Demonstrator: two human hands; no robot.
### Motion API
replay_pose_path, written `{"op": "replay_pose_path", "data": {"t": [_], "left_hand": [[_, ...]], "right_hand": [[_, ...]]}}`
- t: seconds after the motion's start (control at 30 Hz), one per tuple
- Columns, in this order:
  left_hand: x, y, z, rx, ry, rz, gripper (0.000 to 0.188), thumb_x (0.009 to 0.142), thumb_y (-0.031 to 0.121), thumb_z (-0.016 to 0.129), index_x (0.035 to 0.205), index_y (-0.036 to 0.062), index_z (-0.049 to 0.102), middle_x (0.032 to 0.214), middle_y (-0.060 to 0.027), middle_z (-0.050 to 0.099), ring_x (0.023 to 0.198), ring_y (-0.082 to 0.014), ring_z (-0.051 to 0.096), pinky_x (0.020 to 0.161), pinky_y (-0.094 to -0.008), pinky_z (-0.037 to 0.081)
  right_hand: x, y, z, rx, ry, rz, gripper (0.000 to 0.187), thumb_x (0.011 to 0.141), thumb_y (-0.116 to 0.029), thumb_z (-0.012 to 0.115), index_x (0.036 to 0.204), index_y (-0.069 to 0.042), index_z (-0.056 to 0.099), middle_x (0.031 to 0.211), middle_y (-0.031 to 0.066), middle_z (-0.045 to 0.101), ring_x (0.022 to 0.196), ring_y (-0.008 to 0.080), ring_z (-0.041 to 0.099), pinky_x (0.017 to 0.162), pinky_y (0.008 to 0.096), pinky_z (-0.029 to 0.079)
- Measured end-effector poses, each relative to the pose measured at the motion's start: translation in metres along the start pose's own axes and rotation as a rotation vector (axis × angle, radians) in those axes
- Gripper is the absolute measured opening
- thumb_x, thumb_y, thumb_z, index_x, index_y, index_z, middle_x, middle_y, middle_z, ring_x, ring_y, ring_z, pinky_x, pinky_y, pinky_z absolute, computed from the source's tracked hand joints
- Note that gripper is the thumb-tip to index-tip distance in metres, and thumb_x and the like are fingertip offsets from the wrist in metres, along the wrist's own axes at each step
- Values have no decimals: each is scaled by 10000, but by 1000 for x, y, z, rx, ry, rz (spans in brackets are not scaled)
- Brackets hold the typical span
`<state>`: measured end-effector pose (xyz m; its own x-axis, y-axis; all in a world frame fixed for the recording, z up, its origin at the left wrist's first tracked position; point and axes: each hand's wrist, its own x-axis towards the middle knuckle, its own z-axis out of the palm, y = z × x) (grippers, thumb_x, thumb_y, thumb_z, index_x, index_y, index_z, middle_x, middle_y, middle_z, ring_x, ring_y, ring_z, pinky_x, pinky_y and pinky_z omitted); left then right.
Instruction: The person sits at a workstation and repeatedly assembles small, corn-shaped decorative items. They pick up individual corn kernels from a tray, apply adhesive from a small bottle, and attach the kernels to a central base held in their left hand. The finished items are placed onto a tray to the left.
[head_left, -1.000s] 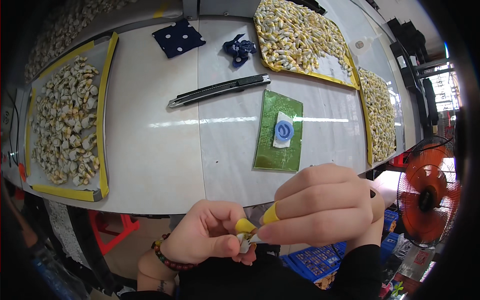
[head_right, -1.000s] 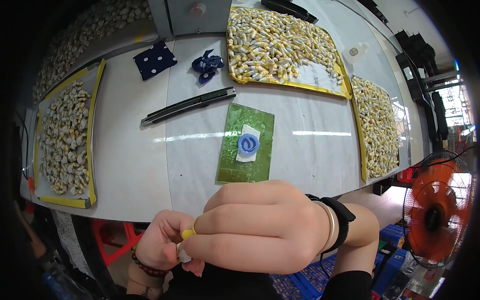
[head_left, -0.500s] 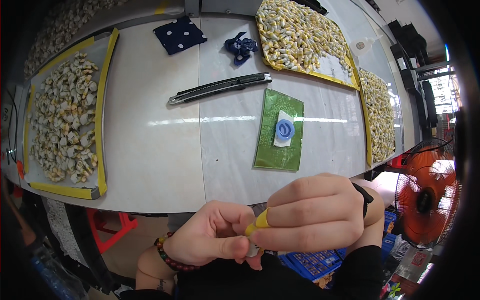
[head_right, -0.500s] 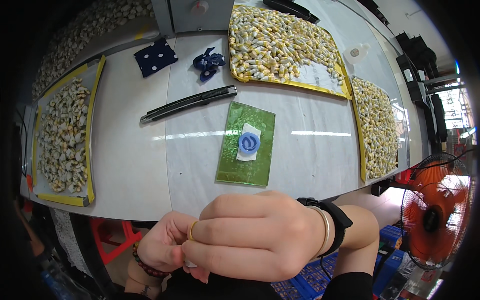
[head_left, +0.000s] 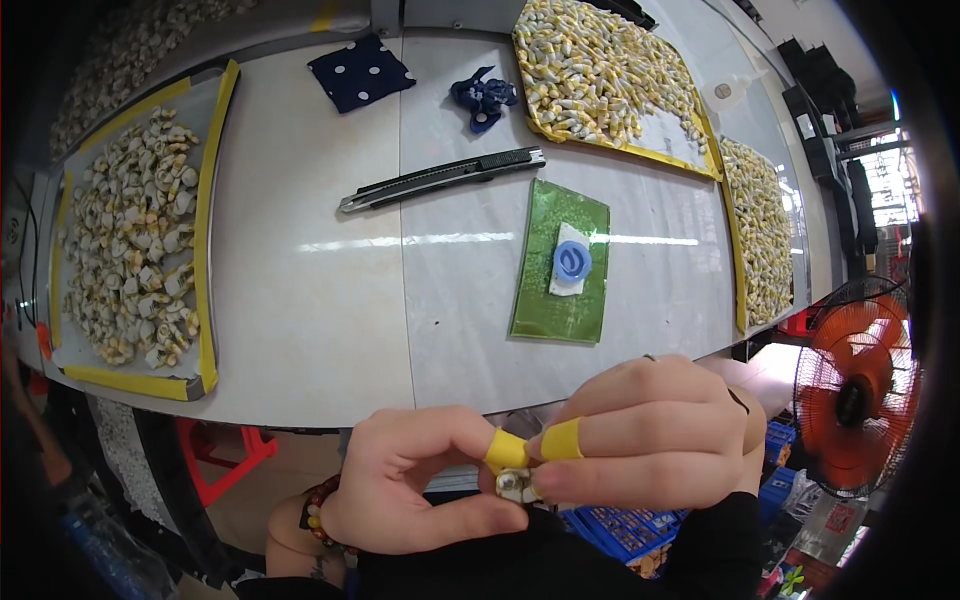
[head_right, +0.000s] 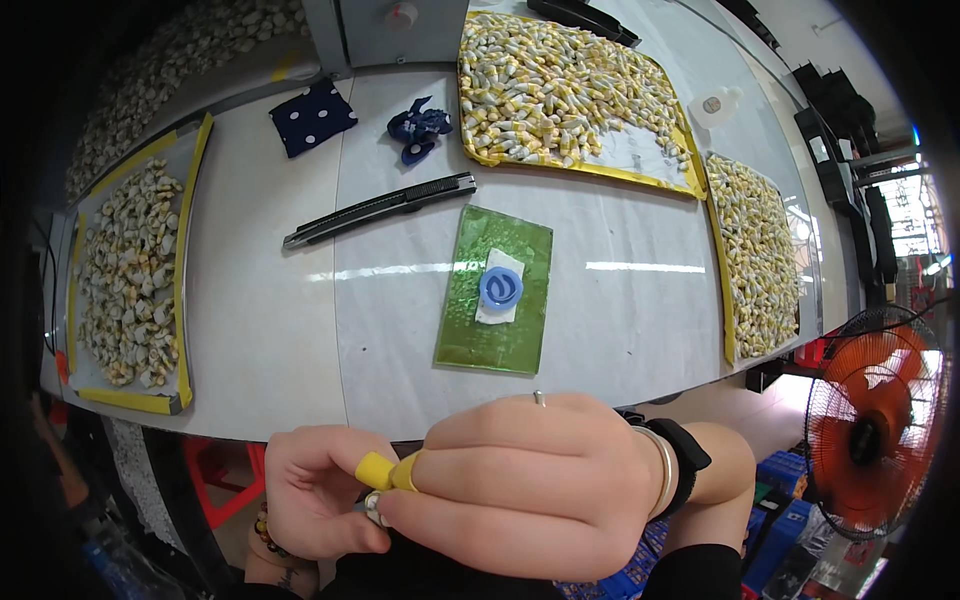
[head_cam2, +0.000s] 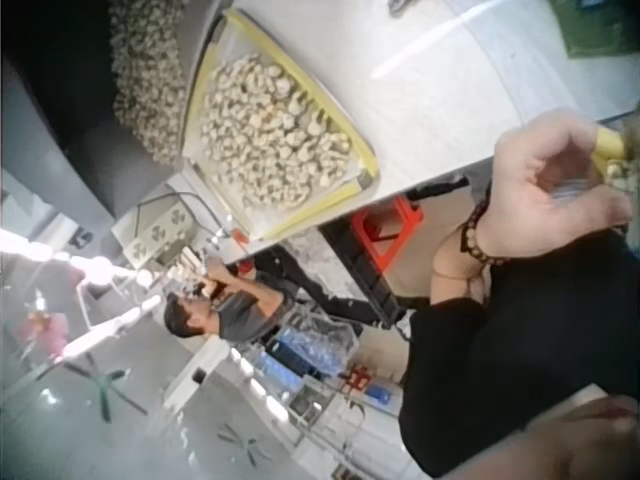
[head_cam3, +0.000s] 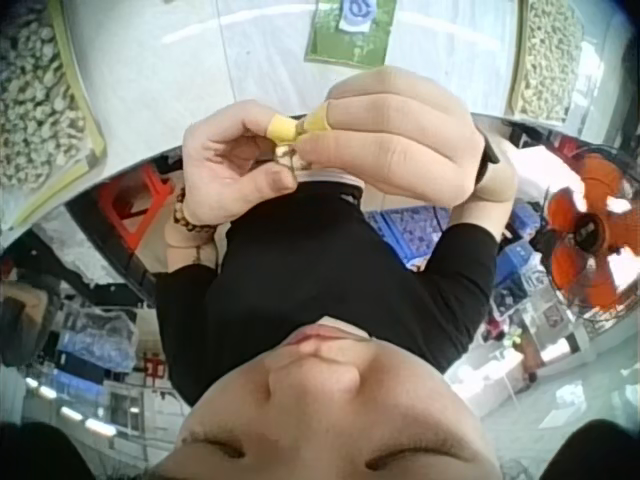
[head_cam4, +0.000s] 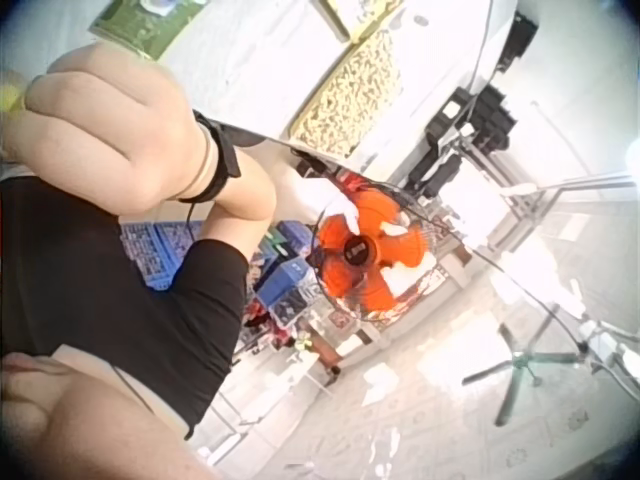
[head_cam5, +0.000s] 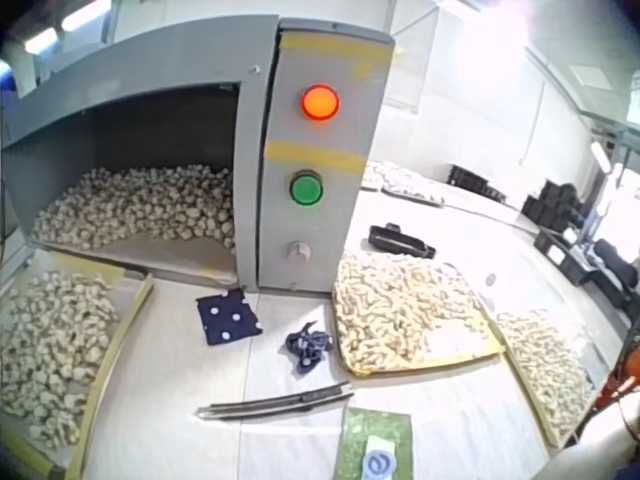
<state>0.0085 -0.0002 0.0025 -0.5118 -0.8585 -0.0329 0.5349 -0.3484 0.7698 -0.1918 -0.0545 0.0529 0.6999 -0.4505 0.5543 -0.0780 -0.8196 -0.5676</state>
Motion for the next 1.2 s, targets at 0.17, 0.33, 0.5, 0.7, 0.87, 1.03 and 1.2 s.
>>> {"op": "replay_pose_path", "data": {"t": [0.17, 0.33, 0.5, 0.7, 0.87, 1.03, 1.2], "left_hand": [[0, -4, -2, 123, 7, 122, 247, 718, 16, 748, 919, -43, 618, 833, -86, 638, 725, -104, 594, 670, -226, 476], [1, 4, -3, 270, 2, 126, 239, 697, 3, 759, 897, -42, 636, 775, -84, 644, 654, -116, 607, 603, -217, 468], [5, -7, 5, 202, 29, 127, 263, 647, -9, 785, 868, -43, 646, 736, -97, 649, 652, -138, 617, 588, -221, 456], [-8, -17, -6, 134, 139, 191, 302, 624, 33, 810, 841, -85, 635, 756, -169, 655, 669, -191, 650, 625, -271, 514], [-6, -14, -2, 64, 156, 173, 333, 615, 47, 815, 847, -94, 622, 712, -154, 638, 665, -195, 647, 693, -318, 543], [-9, -11, -6, 133, 164, 126, 332, 613, 52, 818, 844, -86, 624, 711, -150, 638, 671, -194, 648, 707, -339, 545], [-8, -12, -8, 130, 156, 140, 327, 613, 47, 817, 843, -81, 625, 720, -150, 639, 673, -192, 649, 694, -324, 542]], "right_hand": [[0, -13, -6, -60, -122, 8, 174, 677, 2, 680, 846, 19, 643, 827, 106, 614, 743, 209, 601, 623, 281, 541], [-4, -14, -1, -88, -85, -22, 139, 671, 5, 674, 806, 12, 646, 801, 96, 613, 702, 207, 599, 636, 284, 531], [-8, -25, -5, -229, 1, 9, 95, 691, -28, 664, 786, -23, 660, 817, 75, 632, 711, 190, 607, 643, 274, 506], [-22, -4, -78, -778, 134, 360, 245, 687, -55, 645, 927, -8, 647, 909, 103, 651, 807, 245, 615, 701, 321, 478], [-130, 49, -191, -1020, -60, 942, 216, 754, -50, 630, 969, -23, 635, 904, 132, 635, 760, 229, 604, 695, 317, 478], [-142, 74, -187, -857, 29, 1104, 162, 731, -49, 658, 879, 5, 622, 790, 125, 625, 671, 211, 585, 646, 302, 472], [-145, 77, -191, -866, 39, 1137, 118, 728, -37, 657, 819, 22, 611, 694, 116, 605, 631, 200, 571, 592, 300, 457]]}}
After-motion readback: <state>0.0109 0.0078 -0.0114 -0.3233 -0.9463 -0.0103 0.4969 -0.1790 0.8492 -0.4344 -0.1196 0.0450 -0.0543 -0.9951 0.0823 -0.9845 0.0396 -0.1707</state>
